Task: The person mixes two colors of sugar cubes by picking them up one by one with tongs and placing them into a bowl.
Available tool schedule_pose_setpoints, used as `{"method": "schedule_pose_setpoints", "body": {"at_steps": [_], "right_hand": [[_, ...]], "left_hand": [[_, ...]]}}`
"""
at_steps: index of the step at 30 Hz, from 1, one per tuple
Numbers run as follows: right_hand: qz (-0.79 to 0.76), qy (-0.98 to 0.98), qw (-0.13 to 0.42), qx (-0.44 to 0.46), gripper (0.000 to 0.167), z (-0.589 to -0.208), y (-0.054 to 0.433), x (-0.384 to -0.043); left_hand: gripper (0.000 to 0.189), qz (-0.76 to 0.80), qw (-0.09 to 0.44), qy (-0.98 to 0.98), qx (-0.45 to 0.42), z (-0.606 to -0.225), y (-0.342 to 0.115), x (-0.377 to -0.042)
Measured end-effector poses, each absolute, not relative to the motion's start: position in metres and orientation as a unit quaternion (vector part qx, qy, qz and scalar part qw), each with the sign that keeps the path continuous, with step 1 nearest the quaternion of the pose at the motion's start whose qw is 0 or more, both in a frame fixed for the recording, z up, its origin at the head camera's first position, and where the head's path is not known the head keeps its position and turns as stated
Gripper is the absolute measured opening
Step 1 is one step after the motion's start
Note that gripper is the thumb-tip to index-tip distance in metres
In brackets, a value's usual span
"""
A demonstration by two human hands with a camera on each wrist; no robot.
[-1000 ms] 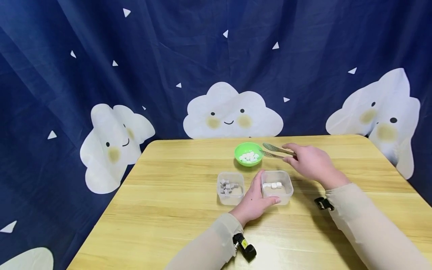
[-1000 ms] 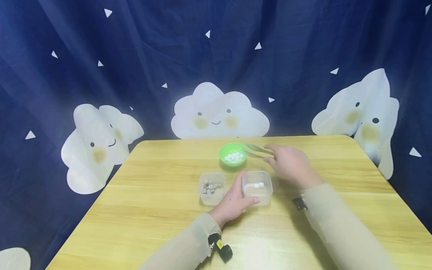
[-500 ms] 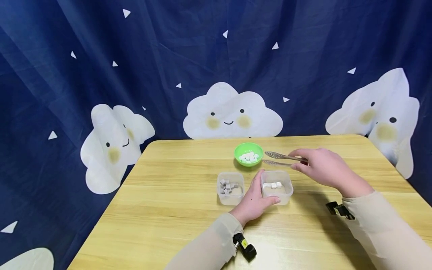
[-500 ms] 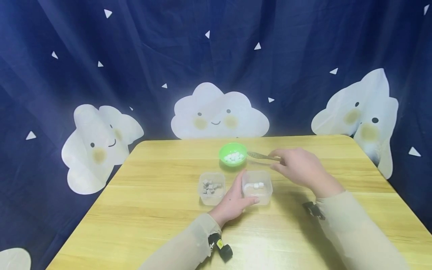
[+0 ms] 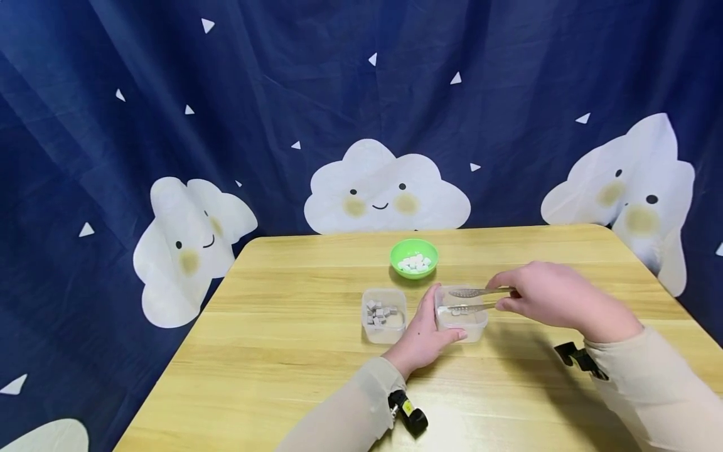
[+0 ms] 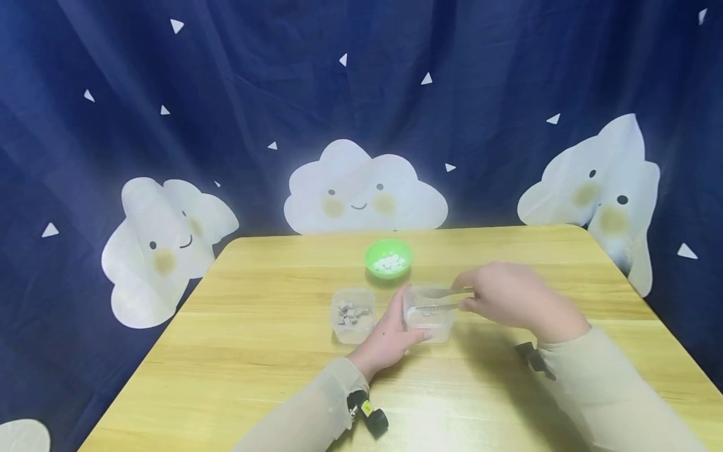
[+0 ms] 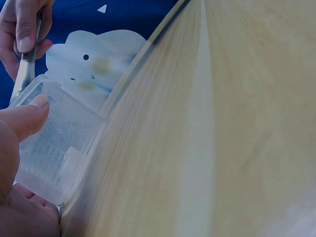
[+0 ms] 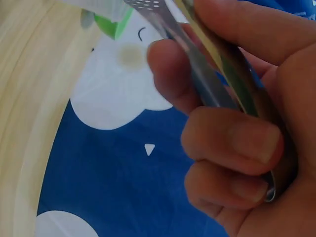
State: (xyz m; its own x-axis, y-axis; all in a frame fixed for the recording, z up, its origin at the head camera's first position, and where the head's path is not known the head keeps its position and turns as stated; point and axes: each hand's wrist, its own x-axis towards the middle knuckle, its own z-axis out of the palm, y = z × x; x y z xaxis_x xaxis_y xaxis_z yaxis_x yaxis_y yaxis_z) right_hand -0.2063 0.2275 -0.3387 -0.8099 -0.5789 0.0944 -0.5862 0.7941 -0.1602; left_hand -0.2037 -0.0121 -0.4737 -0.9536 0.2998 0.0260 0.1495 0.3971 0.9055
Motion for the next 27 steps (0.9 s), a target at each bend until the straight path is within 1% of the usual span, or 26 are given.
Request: {"method": "schedule_pose_setpoints", "body": {"at_steps": [6,14,18,23,27], "right_hand": [[0.055,-0.942,0.040,0.329,0.021,-0.348,0.213,-0.209],[0.023,-0.943,0.038,0.329,0.018,-0.353,0.194,-0.210],[0.014,-0.944,0.050,0.326,0.019,-0.353,0.188,-0.210],[0.010,-0.939,0.069,0.336,0.030,-0.354,0.188,-0.210],[0.008,-0.939,0.070,0.336,0.024,-0.355,0.189,-0.212]], "left_hand": [[0.104,0.534,0.072,0.831,0.136,-0.473,-0.013,-0.203],[0.104,0.537,0.078,0.830,0.131,-0.473,-0.013,-0.203],[0.103,0.538,0.077,0.829,0.133,-0.473,-0.013,-0.203],[0.104,0.535,0.074,0.830,0.139,-0.473,-0.013,-0.202],[0.104,0.531,0.074,0.833,0.140,-0.473,-0.014,-0.202]]}}
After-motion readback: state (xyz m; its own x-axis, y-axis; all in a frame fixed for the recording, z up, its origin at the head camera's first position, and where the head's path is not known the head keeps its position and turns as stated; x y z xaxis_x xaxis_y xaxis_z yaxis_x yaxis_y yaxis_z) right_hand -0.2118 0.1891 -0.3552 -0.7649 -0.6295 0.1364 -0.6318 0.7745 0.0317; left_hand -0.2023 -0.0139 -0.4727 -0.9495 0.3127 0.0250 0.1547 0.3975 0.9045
